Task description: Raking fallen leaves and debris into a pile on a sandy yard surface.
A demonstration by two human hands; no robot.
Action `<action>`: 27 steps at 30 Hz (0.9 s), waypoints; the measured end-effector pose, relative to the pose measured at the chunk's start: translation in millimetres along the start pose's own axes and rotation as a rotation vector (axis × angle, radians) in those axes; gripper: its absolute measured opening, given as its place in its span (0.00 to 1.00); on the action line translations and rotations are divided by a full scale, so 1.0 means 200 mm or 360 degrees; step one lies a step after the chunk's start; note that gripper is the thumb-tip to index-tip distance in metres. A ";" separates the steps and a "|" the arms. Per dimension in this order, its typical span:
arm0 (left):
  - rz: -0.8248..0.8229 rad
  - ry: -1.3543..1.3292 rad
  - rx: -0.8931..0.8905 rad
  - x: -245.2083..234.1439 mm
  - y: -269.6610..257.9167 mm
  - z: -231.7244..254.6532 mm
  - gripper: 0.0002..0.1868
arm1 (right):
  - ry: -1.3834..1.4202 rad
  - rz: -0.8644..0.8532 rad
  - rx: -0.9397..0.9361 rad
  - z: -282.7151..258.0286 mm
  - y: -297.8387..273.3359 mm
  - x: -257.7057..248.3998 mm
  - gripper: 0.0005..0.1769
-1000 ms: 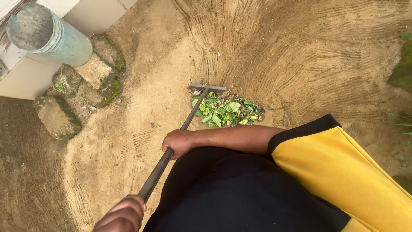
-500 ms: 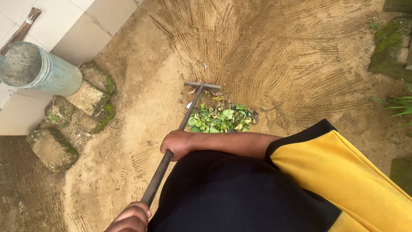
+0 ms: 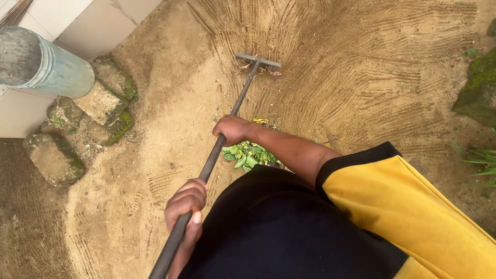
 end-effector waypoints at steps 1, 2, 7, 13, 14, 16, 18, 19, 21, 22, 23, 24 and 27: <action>0.0009 0.0006 -0.0002 0.03 0.02 -0.02 0.20 | 0.0001 -0.0006 -0.0009 0.06 0.00 0.03 0.10; -0.0044 0.0025 -0.0036 0.07 0.03 -0.04 0.20 | 0.0039 -0.0060 0.0007 0.12 -0.01 0.07 0.09; 0.0046 0.0005 -0.0169 0.12 0.07 -0.05 0.20 | 0.0170 -0.0028 -0.0079 0.18 0.00 0.09 0.15; 0.0283 0.0013 -0.0196 0.11 -0.02 -0.04 0.22 | 0.0214 -0.0182 -0.0015 0.07 -0.01 0.06 0.15; 0.0241 0.0009 -0.0175 0.10 -0.03 -0.01 0.22 | 0.0183 -0.0174 -0.0053 0.06 -0.01 0.09 0.14; 0.0210 0.0002 -0.0160 0.08 -0.06 0.07 0.21 | 0.0153 -0.0178 -0.0092 -0.01 -0.01 0.14 0.13; 0.0308 -0.0035 -0.0169 0.05 -0.10 0.16 0.21 | 0.0201 -0.0237 -0.0050 -0.12 -0.02 0.16 0.15; 0.0312 -0.0033 -0.0169 0.02 -0.12 0.22 0.21 | 0.0201 -0.0240 -0.0053 -0.19 -0.03 0.16 0.15; 0.0166 0.0002 -0.0241 -0.05 -0.15 0.34 0.21 | 0.0274 -0.0312 -0.0049 -0.34 -0.04 0.17 0.15; 0.0168 0.0004 -0.0241 -0.09 -0.21 0.37 0.21 | 0.0274 -0.0312 -0.0052 -0.41 -0.04 0.20 0.15; 0.0180 -0.0018 -0.0251 -0.14 -0.28 0.39 0.22 | 0.0280 -0.0275 -0.0109 -0.47 -0.04 0.22 0.16; 0.0191 -0.0041 -0.0261 -0.18 -0.35 0.41 0.22 | 0.0285 -0.0237 -0.0166 -0.54 -0.04 0.25 0.17; 0.0094 -0.0099 -0.0268 -0.31 -0.45 0.54 0.24 | 0.0346 -0.0214 -0.0247 -0.72 -0.04 0.36 0.17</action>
Point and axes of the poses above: each hand's wrist, its own y-axis towards the middle knuckle, its own x-axis out of the palm, z = x × y, the point moved 2 cm from there along y, towards the middle knuckle, and after that the axes turned 3 degrees about -y, right-handed, at the moved point
